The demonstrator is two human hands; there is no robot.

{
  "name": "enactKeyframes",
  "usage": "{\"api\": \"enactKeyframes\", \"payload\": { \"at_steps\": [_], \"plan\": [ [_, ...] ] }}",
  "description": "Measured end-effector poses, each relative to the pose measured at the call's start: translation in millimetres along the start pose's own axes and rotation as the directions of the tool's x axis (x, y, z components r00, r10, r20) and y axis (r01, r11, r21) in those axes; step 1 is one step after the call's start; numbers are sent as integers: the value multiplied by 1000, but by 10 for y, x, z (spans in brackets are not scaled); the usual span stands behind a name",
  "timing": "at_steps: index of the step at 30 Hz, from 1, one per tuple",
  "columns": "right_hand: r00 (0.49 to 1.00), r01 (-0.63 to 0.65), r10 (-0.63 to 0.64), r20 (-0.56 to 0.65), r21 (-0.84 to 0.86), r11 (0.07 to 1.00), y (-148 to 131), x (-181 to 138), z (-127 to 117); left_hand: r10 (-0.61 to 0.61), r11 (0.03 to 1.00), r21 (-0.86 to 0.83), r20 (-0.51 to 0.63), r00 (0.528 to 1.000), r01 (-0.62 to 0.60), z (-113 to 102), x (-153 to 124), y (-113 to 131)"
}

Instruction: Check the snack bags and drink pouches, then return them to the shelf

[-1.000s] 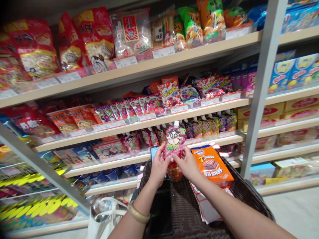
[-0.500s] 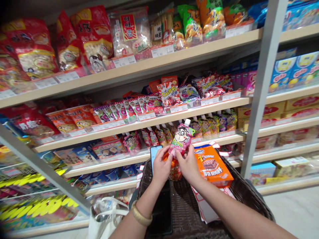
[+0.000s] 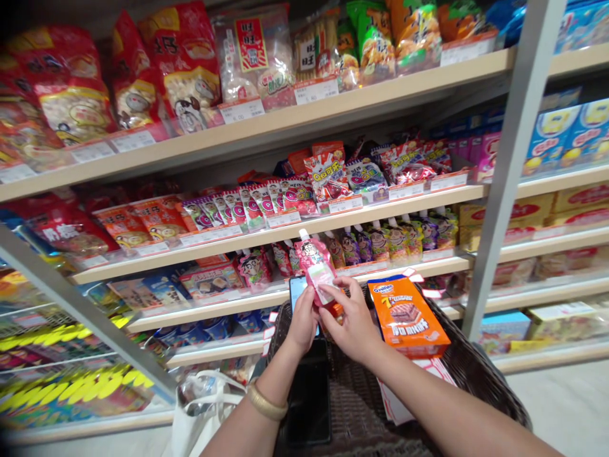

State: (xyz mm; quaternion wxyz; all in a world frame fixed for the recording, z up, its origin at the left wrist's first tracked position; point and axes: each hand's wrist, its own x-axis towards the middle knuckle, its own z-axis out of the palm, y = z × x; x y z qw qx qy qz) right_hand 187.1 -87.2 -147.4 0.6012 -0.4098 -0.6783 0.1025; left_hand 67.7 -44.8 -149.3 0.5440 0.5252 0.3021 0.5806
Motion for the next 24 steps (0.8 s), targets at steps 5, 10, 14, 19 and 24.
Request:
{"api": "enactKeyframes", "payload": {
  "at_steps": [5,10,14,19,24],
  "plan": [
    [997,75,-74,24,-35,997,-26,-18,-14,-80,990,-122,-40,996,74,-2,2,-7],
    [993,116,-115,34,-19,993,-52,-36,-31,-85,977,-203,-93,992,64,16,23,0],
    [990,137,-136,42,-22,990,-57,-45,-32,-104,968,-239,-94,990,79,2,28,-9],
    [988,144,-142,58,-29,989,-45,-51,-34,-107,969,-232,-93,990,83,-6,30,-10],
    [986,159,-157,61,-29,987,-47,-57,-40,-119,965,-247,-105,987,90,14,27,21]
  ]
}}
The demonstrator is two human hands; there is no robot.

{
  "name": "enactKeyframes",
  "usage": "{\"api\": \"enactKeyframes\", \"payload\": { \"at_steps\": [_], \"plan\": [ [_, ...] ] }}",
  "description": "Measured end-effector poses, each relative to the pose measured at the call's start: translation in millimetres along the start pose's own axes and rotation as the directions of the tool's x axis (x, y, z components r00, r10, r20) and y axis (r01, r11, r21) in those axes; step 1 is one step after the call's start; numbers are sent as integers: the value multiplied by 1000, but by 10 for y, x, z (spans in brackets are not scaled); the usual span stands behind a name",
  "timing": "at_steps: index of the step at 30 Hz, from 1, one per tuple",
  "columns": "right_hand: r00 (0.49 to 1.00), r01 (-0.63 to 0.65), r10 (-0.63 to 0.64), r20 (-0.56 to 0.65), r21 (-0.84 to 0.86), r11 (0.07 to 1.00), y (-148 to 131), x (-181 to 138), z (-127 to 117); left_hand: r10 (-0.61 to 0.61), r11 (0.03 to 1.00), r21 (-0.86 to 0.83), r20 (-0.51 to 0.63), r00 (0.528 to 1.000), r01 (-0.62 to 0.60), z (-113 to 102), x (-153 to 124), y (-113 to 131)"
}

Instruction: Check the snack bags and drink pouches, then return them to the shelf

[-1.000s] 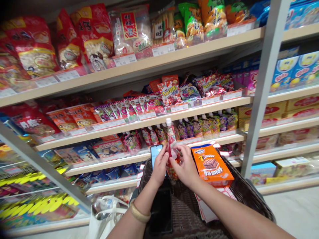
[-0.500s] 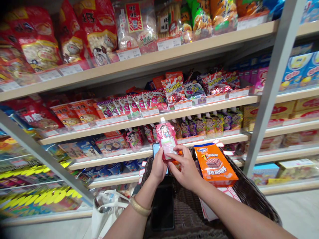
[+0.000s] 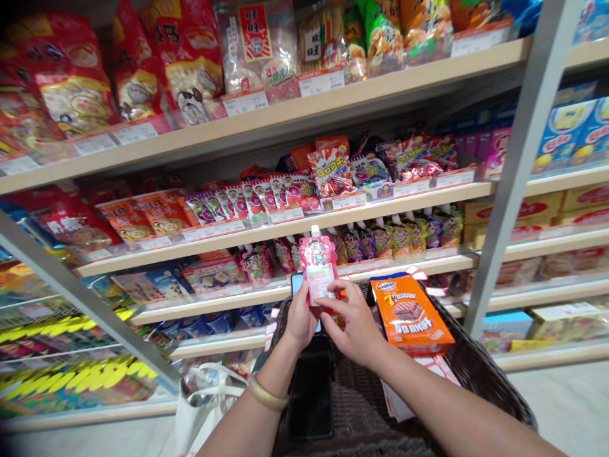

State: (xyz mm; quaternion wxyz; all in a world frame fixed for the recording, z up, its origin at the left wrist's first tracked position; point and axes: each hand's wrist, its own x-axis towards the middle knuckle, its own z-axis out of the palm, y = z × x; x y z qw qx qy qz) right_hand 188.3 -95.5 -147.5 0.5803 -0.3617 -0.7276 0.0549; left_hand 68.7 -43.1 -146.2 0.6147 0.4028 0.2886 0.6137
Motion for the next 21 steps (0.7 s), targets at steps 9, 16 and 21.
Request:
{"api": "enactKeyframes", "payload": {
  "at_steps": [9,16,21],
  "plan": [
    [1000,1,-1,10,-12,1000,-23,7,-7,-24,1000,18,13,1000,24,19,-15,35],
    [1000,10,-9,20,-22,1000,-20,3,-10,-36,999,23,33,999,35,17,-23,57],
    [1000,8,-8,16,-32,999,-27,5,-6,-34,999,40,43,998,32,13,-20,55]
  ]
}}
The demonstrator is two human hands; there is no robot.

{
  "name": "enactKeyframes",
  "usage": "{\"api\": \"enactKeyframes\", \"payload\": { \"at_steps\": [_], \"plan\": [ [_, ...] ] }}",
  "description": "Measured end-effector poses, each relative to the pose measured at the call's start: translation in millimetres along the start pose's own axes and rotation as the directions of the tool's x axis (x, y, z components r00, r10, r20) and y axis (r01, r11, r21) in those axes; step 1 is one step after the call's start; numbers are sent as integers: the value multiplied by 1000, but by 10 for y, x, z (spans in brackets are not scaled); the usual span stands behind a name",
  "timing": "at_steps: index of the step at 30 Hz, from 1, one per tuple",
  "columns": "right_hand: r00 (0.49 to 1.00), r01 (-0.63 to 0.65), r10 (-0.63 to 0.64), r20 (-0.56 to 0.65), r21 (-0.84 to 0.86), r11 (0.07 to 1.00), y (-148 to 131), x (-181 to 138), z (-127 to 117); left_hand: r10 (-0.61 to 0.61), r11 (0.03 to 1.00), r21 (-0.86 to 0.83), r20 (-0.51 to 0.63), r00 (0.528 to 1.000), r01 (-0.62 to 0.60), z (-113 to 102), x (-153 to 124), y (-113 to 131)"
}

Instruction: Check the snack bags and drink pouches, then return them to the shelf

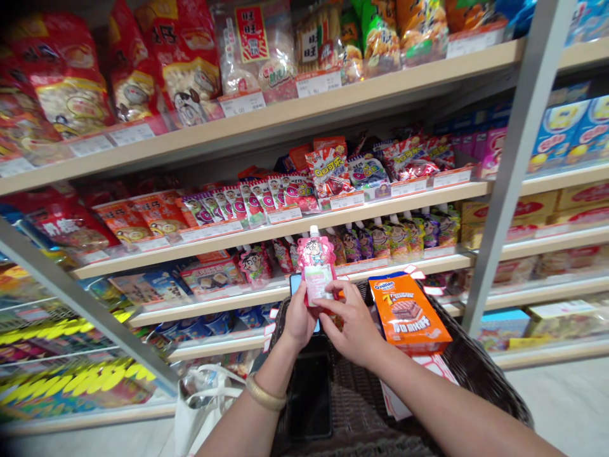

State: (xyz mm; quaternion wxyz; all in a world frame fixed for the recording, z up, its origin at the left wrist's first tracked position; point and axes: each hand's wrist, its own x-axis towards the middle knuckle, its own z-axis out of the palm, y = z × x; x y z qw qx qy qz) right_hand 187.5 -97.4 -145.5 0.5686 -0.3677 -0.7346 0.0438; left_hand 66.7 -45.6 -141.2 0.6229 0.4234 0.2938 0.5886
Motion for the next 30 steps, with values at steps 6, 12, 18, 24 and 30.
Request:
{"api": "enactKeyframes", "payload": {
  "at_steps": [6,12,18,24,30],
  "plan": [
    [998,-60,60,-13,-5,998,11,-2,-2,25,1000,17,17,1000,-26,-6,-4,0],
    [984,-176,178,-29,61,982,48,21,-3,27,999,26,76,997,-29,1,-37,-33],
    [949,-309,316,11,244,919,103,36,15,141,955,230,206,968,-188,-17,-76,-2],
    [926,-359,378,-8,289,887,235,71,30,215,813,475,294,931,-338,30,-123,42],
    [906,-394,423,-23,323,861,243,116,3,247,792,482,307,919,-374,79,-161,52]
  ]
}}
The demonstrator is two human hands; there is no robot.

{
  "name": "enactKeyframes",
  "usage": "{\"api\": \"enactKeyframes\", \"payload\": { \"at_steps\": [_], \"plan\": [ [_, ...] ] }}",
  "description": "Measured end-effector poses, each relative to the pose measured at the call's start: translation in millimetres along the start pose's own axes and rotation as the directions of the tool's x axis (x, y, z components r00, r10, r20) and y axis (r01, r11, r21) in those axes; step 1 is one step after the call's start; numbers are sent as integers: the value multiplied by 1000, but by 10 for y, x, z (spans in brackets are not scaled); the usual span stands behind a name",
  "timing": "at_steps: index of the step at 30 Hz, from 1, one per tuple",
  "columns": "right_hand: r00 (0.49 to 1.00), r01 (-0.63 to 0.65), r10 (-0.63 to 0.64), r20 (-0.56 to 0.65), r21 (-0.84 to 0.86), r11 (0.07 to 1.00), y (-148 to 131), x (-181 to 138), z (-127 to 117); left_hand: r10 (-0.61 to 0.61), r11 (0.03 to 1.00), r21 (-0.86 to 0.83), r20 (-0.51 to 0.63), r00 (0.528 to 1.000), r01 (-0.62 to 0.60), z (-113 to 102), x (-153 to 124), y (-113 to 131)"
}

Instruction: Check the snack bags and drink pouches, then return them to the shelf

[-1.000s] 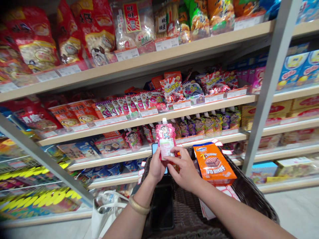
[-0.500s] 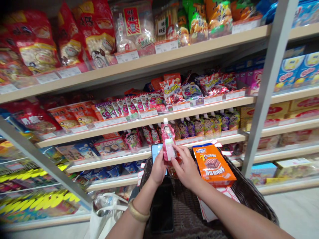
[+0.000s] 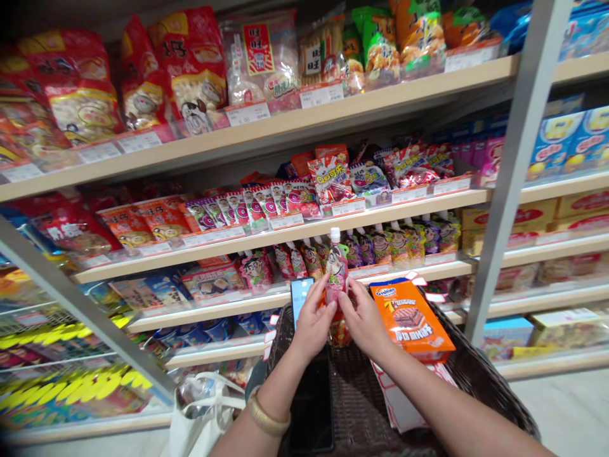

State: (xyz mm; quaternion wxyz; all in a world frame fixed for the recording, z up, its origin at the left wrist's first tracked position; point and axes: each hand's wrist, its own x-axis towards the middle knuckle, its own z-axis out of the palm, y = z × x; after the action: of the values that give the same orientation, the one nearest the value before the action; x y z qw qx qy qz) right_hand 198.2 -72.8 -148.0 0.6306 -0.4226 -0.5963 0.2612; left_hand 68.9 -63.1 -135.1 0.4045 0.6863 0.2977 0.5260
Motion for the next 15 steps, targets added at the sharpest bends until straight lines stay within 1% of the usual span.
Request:
{"api": "enactKeyframes", "payload": {
  "at_steps": [4,6,8,10,11,13,15],
  "plan": [
    [999,-40,40,-27,23,999,21,9,-1,-17,999,35,-91,996,21,5,13,25],
    [994,-85,86,-68,17,996,56,5,-4,-48,999,5,-119,992,48,10,23,23],
    [990,-109,109,-93,5,994,72,-5,-7,-97,994,-60,-110,989,91,10,36,14],
    [994,-89,89,-67,10,996,53,-16,-6,-136,988,-91,-106,985,127,3,49,7],
    [997,-66,66,-38,20,998,32,-21,-4,-145,987,-79,-118,982,137,-1,56,5],
    [1000,-18,17,11,42,999,-11,-27,4,-145,989,-32,-158,977,142,-7,66,9],
    [999,19,-20,35,47,999,-33,-30,11,-138,990,-18,-176,975,137,-4,70,13]
  ]
}}
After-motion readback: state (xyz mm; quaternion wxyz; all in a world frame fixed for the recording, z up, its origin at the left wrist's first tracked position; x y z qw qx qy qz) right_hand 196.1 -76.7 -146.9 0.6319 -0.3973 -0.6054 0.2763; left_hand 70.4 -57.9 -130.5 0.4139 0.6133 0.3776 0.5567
